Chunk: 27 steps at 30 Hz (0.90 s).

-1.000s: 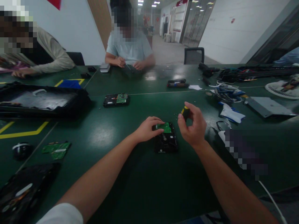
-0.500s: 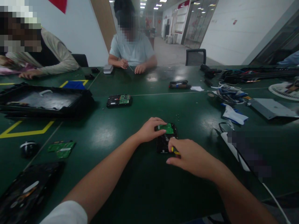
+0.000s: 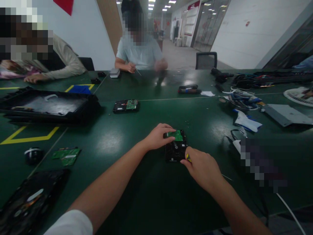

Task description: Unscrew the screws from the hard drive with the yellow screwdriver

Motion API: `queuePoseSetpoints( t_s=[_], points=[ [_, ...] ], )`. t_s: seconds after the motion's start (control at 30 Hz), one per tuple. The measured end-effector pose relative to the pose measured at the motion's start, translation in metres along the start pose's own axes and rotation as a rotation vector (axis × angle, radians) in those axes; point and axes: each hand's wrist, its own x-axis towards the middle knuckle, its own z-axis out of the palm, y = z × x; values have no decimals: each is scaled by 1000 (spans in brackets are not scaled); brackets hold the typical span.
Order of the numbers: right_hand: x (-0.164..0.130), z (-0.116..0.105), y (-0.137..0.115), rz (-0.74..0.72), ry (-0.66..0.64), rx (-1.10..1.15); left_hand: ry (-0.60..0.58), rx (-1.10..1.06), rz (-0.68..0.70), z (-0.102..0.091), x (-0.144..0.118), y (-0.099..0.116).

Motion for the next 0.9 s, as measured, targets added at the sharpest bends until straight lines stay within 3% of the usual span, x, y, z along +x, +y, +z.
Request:
queuePoseSetpoints(
  t_s=[0.6,0.73,0.9],
  points=[
    [19,13,5,-42,117,99,52,23,-37,-9,5,-20],
    [18,3,12,-111,137,282,65,12,-34,-7,4,-21],
    [25,-30,15,-227,197,511,78,-10,-25,-5,4,-24]
  ],
)
